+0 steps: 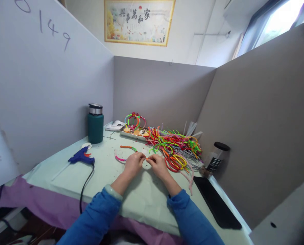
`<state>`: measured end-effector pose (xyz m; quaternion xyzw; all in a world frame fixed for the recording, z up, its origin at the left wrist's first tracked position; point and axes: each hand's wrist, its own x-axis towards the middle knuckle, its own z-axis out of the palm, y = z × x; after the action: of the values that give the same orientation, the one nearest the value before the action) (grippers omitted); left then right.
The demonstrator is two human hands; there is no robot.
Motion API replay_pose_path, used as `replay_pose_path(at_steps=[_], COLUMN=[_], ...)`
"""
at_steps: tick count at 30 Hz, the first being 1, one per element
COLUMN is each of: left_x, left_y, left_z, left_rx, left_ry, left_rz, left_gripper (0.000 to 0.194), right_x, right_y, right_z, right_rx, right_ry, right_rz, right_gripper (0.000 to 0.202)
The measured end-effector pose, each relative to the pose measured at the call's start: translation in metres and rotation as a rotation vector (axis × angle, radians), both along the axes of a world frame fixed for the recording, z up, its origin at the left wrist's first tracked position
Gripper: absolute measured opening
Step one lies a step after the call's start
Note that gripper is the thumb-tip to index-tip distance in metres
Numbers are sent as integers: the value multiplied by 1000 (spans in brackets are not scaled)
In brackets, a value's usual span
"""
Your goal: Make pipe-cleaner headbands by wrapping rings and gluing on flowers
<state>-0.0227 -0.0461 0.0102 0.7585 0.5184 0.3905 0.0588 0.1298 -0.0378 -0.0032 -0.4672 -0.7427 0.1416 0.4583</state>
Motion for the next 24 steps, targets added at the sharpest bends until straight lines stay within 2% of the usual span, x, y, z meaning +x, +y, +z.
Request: replay_pose_path(at_steps=[4, 7, 9, 11, 13, 19, 22, 24], left_x=[2, 4, 4, 4, 3, 1, 2, 2], left_y=[6, 10, 12, 13, 12, 3, -1, -2], left_z=[-2, -4, -5, -5, -4, 2, 3, 3], left_rx=[-88, -272, -372, -395, -346, -79, -28, -6], left_ry=[-229, -425, -534, -584, -541, -170, -64, -53], left_rz=[-53, -104, -123, -107, -75, 7, 39, 42], left_gripper=[14, 13, 13, 12, 11, 14, 16, 15], right_x=[-4, -8, -11, -13, -13, -11, -11, -11], right_y=[6, 8, 7, 5, 2, -8, -10, -9], right_z=[-4, -7, -7, -6, -4, 0, 0, 0], right_rx=[-117, -144, -151, -133, -71, 139, 160, 149], right_ry=[272, 416, 454, 415, 304, -91, -159, -123], right_rz=[29, 32, 8, -12, -33, -120, -129, -135], right_gripper=[16, 18, 19, 18, 15, 12, 12, 13])
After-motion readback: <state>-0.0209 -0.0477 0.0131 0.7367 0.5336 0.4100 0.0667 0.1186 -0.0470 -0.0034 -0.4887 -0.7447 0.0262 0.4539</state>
